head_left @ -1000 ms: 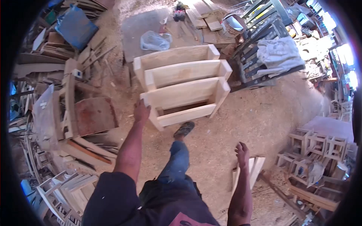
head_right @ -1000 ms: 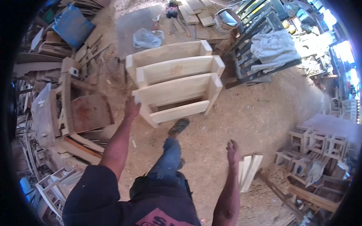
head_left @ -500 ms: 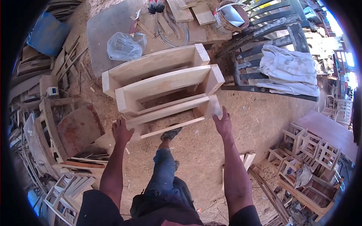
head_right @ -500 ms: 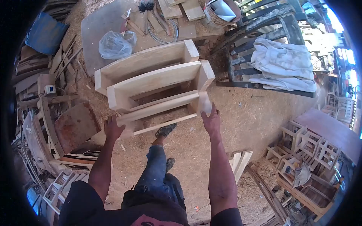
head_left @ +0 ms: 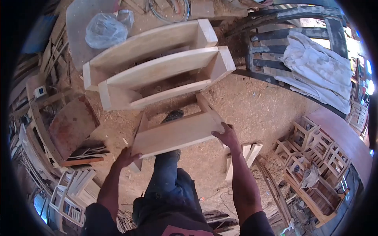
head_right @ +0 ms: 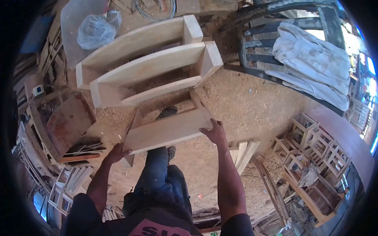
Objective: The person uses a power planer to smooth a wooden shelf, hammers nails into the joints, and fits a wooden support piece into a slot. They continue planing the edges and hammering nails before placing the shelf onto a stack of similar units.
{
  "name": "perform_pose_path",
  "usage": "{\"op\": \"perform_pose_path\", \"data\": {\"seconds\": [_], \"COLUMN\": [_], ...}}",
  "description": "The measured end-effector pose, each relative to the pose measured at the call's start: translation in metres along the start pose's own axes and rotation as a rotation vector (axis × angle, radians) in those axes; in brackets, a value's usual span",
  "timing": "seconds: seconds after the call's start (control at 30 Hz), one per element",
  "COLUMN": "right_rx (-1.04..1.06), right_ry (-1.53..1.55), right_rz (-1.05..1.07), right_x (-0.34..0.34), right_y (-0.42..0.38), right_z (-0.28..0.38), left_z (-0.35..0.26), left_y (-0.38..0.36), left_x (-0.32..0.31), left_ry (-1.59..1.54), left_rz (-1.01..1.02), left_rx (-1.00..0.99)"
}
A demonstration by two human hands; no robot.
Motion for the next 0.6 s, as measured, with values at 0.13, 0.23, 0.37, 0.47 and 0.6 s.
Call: {"op": "perform_pose_path", "data": {"seconds": [0.13,0.23,0.37,0.47,0.6], "right_rx": [0.169,0.124,-0.095,-0.076,-0.118], "right_ry": [0.15,0.132,0.213,0.259,0.313], "right_rz": [0.103,0.071,-0.129,-0.33,-0.279], "right_x": [-0.005,0.014,-0.01,-0.039,-0.032], "right_y": [0.017,-0.006,-0.028,-0.027,-0.026], "right_z": [-0.022,-0.021,-0.039,-0.051,-0.046], "left_z": [0.001,-0.031,-0.067,-0.109,-0.142], "left_y": [0.045,0.064,0.097,0.12,0.153], "left_x": [-0.015,-0.018,-0.023,-0.016,-0.015], "left_ry": [0.058,0.031,-0.015,-0.027,-0.015], "left_rz": [0.02,-0.047,-0.175,-0.131,-0.126], "left_rx": [0.052,0.088,0.048,-0.075,-0.087]}}
Point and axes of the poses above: each hand's wrist, its own y-axis towards the middle knuckle, its own x-axis out of the back of the hand, z = x × y, the point moved 5 cm from there along y, towards the middle knuckle
